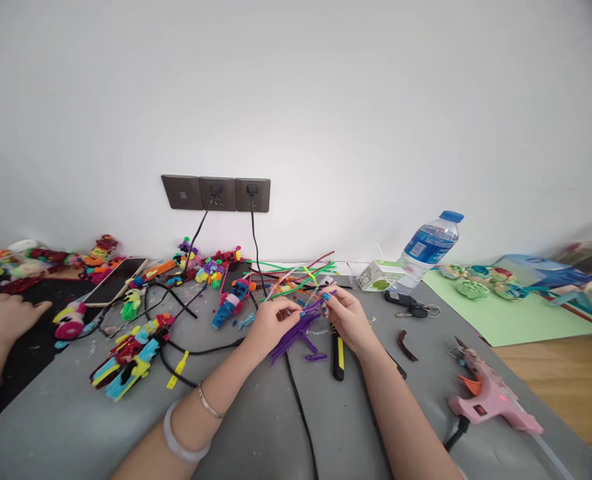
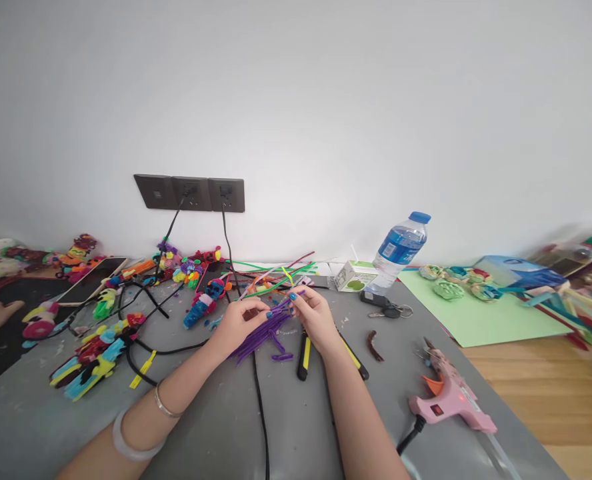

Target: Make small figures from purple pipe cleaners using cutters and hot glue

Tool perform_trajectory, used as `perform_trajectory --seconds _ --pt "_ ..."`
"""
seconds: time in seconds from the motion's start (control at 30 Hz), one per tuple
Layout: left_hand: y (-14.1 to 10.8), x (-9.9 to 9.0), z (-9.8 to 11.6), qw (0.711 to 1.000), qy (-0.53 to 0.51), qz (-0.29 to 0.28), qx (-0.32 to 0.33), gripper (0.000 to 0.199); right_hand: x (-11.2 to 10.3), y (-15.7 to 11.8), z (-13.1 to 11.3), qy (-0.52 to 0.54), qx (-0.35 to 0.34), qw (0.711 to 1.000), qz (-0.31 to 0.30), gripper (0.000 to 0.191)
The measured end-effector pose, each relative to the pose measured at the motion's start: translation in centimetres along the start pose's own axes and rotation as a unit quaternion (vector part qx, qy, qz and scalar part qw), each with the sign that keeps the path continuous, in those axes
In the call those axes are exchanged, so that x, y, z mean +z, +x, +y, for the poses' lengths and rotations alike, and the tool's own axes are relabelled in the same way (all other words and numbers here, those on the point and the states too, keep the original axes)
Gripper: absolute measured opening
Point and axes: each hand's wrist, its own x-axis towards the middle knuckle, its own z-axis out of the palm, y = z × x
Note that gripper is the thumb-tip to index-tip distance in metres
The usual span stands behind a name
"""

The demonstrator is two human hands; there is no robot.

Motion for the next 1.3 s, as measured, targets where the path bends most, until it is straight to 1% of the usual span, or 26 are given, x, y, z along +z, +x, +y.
perform_trajectory --seconds 0.23,0.47,0.7,0.87,1.07,1.3 --pt "0.1 -0.1 -0.1 1.0 -0.011 0.025 -0.004 0.017 0.1 -0.1 -0.2 -0.021 -0.004 1.0 0.001 0.035" --pt "0.1 0.0 -0.5 0.998 -0.017 0.057 -0.004 0.017 -0.1 0.0 0.1 -0.041 -0.006 0.999 0.002 0.037" --pt "0.1 -0.1 -0.3 0.996 -0.008 0.083 0.011 0.015 -0.2 0.0 0.2 -0.045 -0.009 0.999 -0.006 0.036" --pt "0.1 -0.3 -0.3 0.996 -0.001 0.093 0.017 0.016 -0.4 0.0 0.5 -0.065 -0.009 0.998 -0.015 0.034" --pt "0.2 -0.4 -0.7 0.994 -0.024 0.106 0.008 0.017 -0.3 0.0 0.7 -0.089 -0.018 0.996 -0.023 0.036" --pt "0.3 -0.4 -0.9 0.993 -0.025 0.112 0.002 0.016 -0.4 0.0 0.8 -0.104 -0.029 0.993 -0.041 0.031"
